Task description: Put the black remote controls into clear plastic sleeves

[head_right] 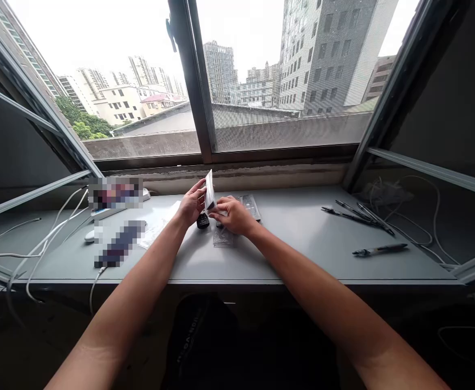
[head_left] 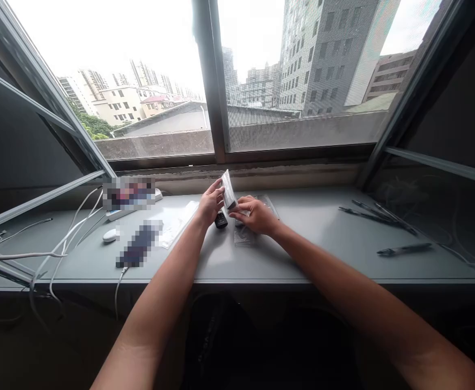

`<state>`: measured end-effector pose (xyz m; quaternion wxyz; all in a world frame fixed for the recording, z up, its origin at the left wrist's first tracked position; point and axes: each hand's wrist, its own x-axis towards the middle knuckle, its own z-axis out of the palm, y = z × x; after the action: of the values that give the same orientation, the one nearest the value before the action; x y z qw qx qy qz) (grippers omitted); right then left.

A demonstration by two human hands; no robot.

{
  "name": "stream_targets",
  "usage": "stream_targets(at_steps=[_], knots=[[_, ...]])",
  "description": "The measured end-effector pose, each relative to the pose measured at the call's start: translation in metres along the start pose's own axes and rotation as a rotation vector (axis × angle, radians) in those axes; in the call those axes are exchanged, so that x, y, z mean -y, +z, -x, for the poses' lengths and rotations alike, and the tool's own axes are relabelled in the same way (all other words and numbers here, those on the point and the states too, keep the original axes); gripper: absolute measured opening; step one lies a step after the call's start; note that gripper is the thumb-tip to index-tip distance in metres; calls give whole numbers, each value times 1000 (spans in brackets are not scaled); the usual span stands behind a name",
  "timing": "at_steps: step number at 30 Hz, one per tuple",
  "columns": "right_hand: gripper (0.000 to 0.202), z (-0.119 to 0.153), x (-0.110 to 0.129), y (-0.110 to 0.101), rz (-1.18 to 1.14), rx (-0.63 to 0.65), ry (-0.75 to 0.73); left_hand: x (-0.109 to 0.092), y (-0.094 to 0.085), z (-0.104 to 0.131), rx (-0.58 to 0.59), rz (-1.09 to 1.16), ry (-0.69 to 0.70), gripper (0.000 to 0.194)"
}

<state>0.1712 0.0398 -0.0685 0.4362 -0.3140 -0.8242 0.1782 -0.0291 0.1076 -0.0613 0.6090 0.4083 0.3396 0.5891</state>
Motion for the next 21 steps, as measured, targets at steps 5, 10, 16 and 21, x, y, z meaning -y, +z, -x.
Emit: stream_targets(at_steps=[5, 10, 16, 21], knots=[[15, 0, 2, -1, 95, 14, -173, -3, 4, 5, 85, 0, -22, 63], [23, 1, 1, -5, 147, -3, -239, -4, 12, 11, 175, -2, -61, 66], [25, 3, -2, -6, 226, -48, -229, -10, 14, 20, 331, 13, -69, 69], [21, 3, 1, -9, 294, -105, -209, -14, 14, 28, 454, 34, -131, 68]])
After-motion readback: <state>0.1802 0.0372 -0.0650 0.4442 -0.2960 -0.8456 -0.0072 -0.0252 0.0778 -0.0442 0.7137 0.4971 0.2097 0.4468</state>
